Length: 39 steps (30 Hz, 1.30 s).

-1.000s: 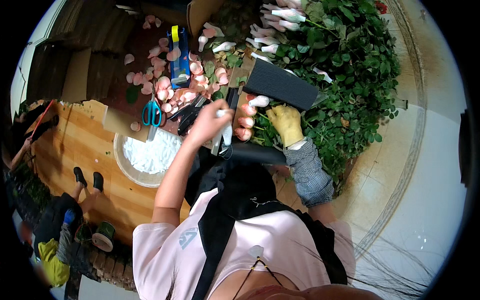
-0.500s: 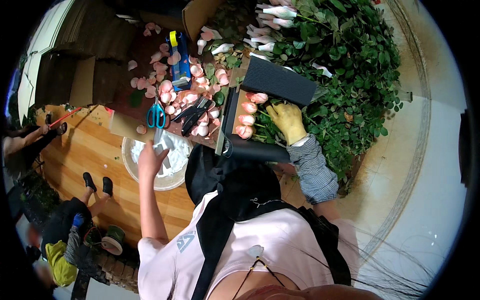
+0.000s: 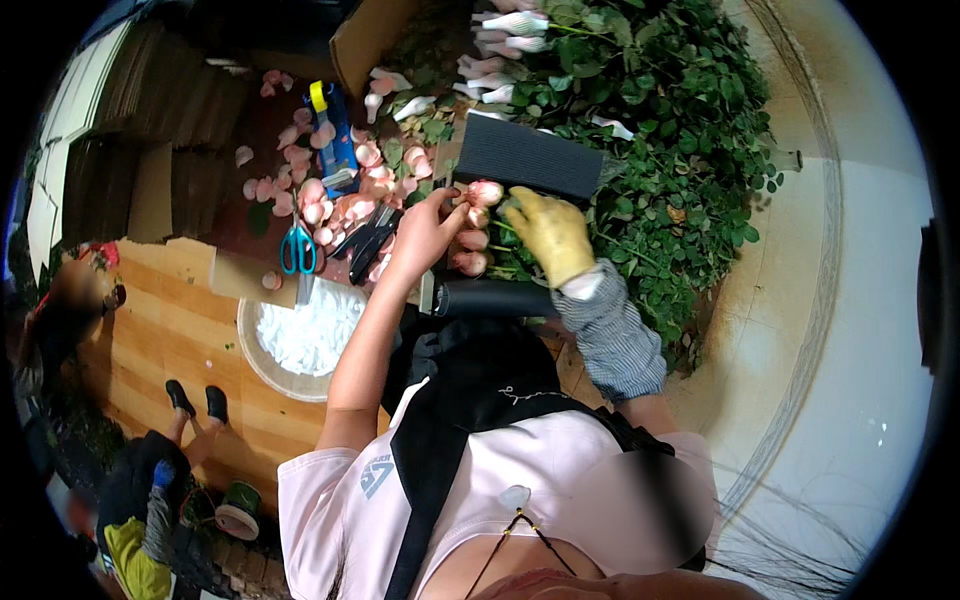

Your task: The person arranges artificial pink roses into a black foam block, adjusting the petals and positioning the stems. They then place the foam block into a cardboard box and continue arranging more flowers into the box.

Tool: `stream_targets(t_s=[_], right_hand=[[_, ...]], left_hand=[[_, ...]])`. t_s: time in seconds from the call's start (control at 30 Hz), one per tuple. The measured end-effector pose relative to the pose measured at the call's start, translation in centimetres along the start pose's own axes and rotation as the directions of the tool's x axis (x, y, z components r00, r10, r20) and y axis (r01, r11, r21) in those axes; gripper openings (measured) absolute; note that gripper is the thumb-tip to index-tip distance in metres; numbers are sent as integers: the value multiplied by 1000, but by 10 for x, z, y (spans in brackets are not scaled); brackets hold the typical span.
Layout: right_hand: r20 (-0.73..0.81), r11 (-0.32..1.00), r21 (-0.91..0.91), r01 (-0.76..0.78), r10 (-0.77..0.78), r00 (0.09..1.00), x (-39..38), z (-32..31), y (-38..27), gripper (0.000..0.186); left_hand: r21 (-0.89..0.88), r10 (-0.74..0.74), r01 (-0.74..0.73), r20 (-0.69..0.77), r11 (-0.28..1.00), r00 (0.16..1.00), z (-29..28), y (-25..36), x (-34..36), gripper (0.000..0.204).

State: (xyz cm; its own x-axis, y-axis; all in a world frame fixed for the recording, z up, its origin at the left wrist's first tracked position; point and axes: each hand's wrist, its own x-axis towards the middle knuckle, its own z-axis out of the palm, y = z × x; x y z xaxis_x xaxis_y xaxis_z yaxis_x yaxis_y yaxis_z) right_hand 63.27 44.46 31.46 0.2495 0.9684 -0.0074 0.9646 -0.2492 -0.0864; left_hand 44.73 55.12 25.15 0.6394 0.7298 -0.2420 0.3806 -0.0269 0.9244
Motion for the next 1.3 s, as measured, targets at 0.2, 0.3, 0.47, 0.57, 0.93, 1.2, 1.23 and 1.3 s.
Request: stream_targets(t_s=[0.2,0.3,0.47,0.57,0.93,1.2,1.23,1.3], right_hand=[[-118,998,70,-3,11,993,4,7,-3,16],[-245,994,113,7,21,969,-18,-29,-13,18],[-241,986,167,18,23,970,-37,-66,-19,29],[-229,975,221,16,37,973,-40,-88,-16,31],[-473,967,253,-12,135,871,-56,-85,-20,33],[-548,983,181,30,76,833,-55,-81,-29,39],[-572,984,174,42,66,818,-56,-79,-29,39],[-561,978,206,30,92,823,-55,-80,-31,36]], left_hand=[[51,-15,13,40,999,999,-7,28,-8,41],[-191,174,-168,16,967,985,-2,47,-26,44],[-170,338,-370,-190,914,922,17,87,-33,32],[-29,520,-536,-206,844,829,14,96,-31,32],[8,525,-559,-355,829,774,28,121,-54,26],[-131,393,-464,-362,876,845,33,120,-57,14],[-124,399,-468,-363,875,842,32,121,-59,13],[-109,412,-478,-366,872,835,29,124,-62,11]])
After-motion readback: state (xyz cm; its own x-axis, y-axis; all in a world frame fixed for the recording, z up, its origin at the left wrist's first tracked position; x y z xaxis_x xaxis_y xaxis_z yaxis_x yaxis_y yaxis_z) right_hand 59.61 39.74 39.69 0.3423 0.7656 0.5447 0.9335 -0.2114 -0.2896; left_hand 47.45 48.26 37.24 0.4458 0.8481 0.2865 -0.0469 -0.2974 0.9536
